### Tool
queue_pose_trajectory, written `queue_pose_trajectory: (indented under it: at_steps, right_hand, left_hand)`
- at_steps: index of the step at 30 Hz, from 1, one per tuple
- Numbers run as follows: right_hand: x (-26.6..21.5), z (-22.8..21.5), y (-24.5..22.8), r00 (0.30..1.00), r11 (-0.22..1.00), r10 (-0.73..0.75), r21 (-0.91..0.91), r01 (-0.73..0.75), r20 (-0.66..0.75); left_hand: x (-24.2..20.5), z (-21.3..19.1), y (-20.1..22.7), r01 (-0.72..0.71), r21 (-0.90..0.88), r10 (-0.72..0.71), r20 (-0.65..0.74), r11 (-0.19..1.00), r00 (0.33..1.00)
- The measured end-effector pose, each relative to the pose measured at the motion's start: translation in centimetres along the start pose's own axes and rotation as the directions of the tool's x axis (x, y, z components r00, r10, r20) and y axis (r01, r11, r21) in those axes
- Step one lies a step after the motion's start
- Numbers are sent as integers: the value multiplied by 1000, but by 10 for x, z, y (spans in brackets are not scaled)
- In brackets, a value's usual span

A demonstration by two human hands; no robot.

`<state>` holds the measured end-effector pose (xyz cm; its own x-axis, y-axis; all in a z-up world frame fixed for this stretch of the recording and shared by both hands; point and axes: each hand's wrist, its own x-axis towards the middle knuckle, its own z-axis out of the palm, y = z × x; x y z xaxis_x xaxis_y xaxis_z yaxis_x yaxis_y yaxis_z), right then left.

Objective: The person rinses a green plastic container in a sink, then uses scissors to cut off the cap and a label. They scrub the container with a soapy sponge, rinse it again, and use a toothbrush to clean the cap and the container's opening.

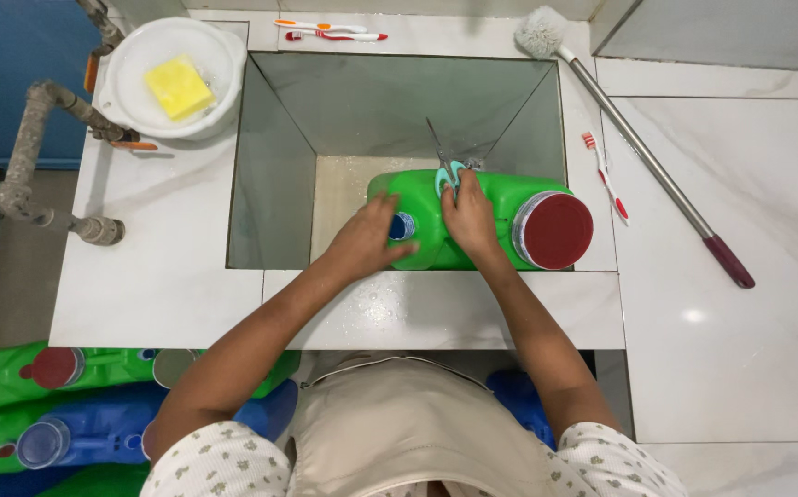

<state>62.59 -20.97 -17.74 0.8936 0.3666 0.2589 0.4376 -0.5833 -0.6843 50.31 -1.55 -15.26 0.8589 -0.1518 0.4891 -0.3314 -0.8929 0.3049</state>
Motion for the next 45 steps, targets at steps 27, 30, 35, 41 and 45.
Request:
queue_pose_trajectory:
  at_steps: [27,30,35,41,45]
  right_hand:
    - [-38,44,-97,519,23,-74,522,-853,852]
    - [-37,53,-108,560,42,-204,579,-814,803]
    - [-37,59,-126,551,-30,-101,551,-834,828]
    - [-23,59,-133,575,163,6,567,-808,818]
    - [-5,76,-141,645,137,63,633,-762,762]
  left_hand:
    - [-17,-30,-92,333,-937,-692,171,105,701]
    - [-18,-30,-96,302,-948,-711,145,99,688]
    - [-24,-44,-99,303,-759,-636,-185,577,749]
    - [-35,-71,-122,239,-243,-313,-334,940,889]
    - [-38,-68,-111,260,-236,-321,-272,936,907]
